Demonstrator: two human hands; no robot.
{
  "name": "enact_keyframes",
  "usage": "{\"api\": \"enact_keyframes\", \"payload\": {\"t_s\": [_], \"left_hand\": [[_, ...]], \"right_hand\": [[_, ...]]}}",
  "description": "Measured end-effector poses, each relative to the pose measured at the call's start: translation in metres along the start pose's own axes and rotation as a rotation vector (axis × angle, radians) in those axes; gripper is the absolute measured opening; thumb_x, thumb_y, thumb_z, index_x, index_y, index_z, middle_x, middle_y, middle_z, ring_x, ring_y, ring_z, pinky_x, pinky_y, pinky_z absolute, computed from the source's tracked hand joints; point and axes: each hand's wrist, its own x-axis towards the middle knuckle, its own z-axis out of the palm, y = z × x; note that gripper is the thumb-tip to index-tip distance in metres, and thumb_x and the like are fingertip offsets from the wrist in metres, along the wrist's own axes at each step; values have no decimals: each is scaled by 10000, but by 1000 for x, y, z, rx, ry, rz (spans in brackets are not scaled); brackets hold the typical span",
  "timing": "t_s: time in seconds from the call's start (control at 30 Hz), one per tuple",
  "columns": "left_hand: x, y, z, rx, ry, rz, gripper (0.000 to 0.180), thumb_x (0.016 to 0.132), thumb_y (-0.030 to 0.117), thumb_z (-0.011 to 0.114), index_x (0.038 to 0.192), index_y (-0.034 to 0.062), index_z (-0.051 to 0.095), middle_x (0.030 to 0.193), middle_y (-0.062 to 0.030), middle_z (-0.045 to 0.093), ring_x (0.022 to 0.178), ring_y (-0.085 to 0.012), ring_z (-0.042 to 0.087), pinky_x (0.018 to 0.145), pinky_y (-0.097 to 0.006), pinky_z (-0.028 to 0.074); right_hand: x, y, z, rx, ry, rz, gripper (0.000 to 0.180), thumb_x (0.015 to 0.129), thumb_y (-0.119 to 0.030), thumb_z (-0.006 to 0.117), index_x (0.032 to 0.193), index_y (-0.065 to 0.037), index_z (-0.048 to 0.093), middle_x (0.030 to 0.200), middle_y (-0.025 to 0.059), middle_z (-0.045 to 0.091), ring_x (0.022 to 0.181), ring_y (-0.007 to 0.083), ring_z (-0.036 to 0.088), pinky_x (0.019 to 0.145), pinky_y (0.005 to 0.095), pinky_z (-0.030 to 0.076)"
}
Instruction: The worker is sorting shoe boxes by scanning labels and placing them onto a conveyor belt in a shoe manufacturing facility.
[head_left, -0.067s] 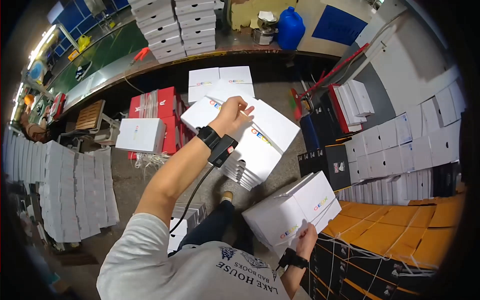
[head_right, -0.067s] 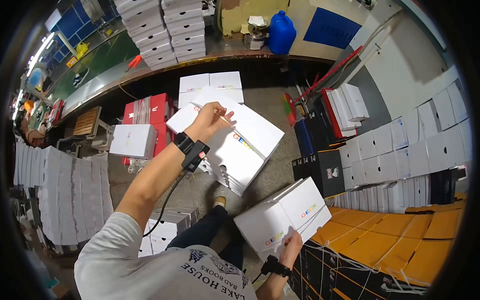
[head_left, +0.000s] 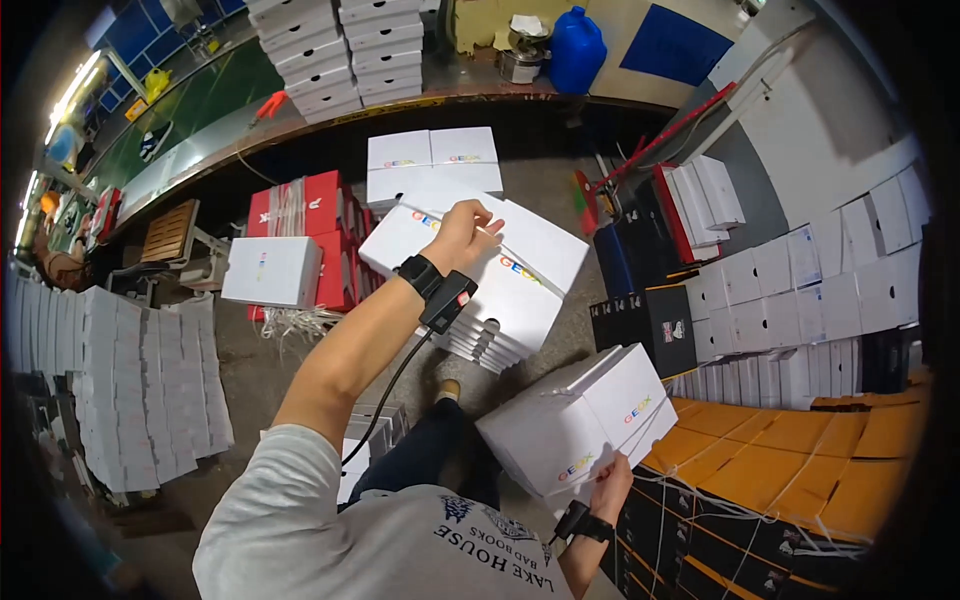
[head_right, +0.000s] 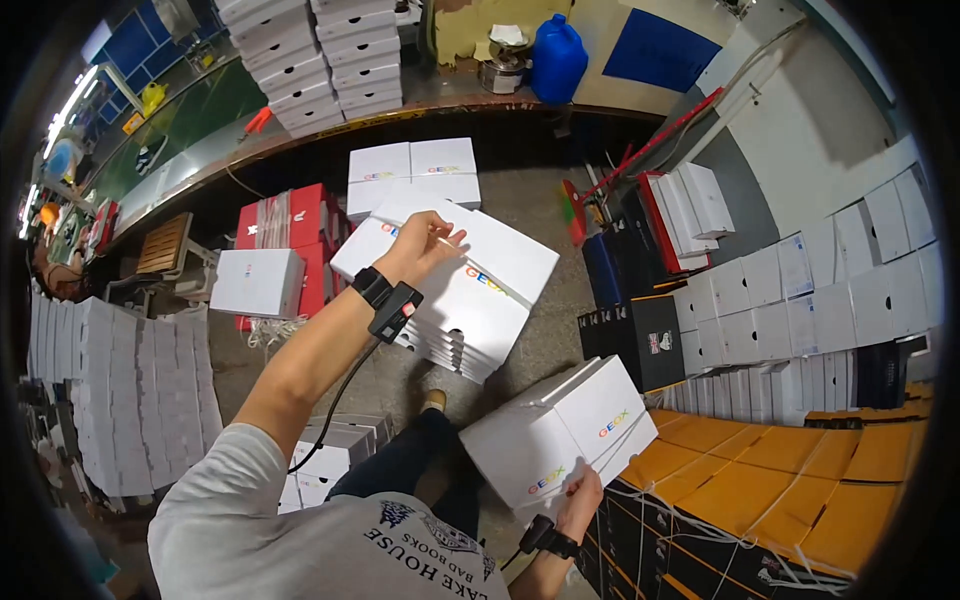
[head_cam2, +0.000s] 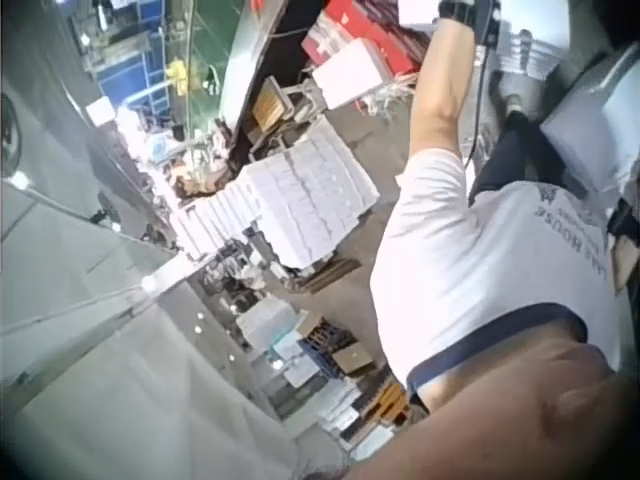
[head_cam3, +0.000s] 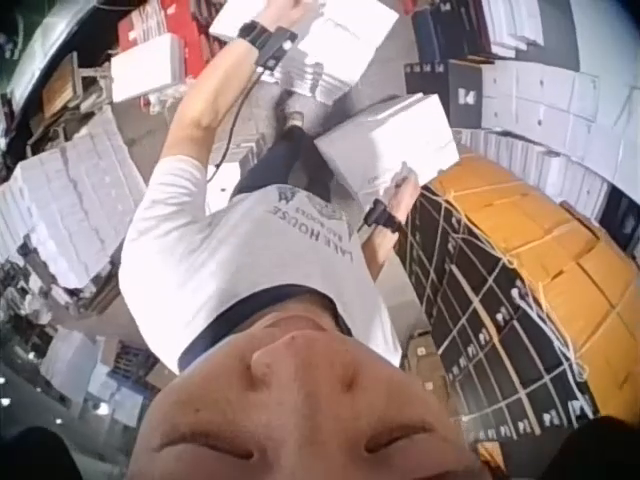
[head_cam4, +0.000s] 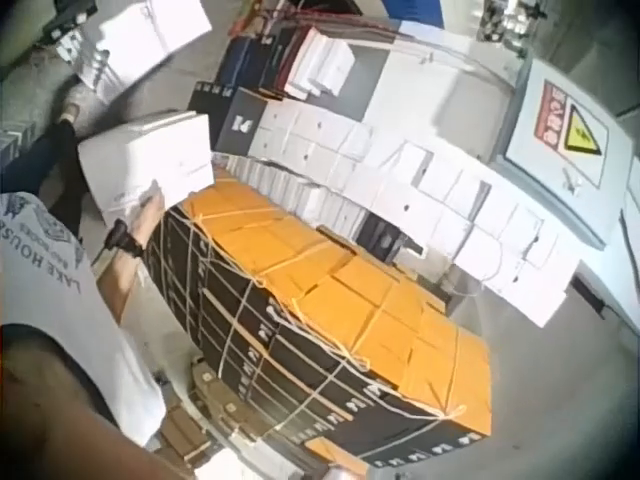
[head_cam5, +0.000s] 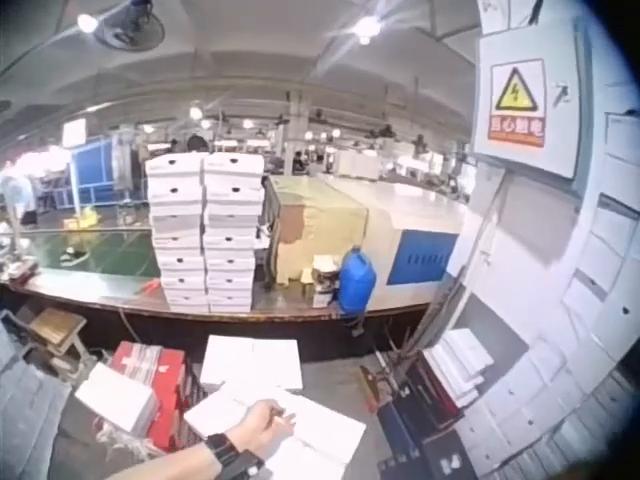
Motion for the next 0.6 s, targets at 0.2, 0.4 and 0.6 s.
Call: {"api": "enact_keyframes", "payload": {"t_s": [0.2,0.4,0.6], "left_hand": [[96,-21,-60,-80,163,-37,145,789,50,529,867,-43,450,1013,-194,431,1094,-376,539,830,-511,549],[140,-33,-98,72,217,131,172,767,62,533,874,-44,451,998,-168,436,1073,-368,524,916,-498,503],[160,-40,-118,-256,471,96,128,832,70,542,856,-55,528,854,-107,541,788,-209,571,722,-267,508]], "right_hand": [[-2,2,14,310,77,171,203,920,-229,643,794,-114,534,667,-34,411,535,90,405,532,279,410],[7,-10,52,334,16,197,174,957,-200,593,829,-103,527,694,-40,386,572,76,398,614,270,470],[15,-19,96,376,-102,217,119,949,-141,579,891,-44,541,717,-22,422,612,94,447,914,442,552]]}}
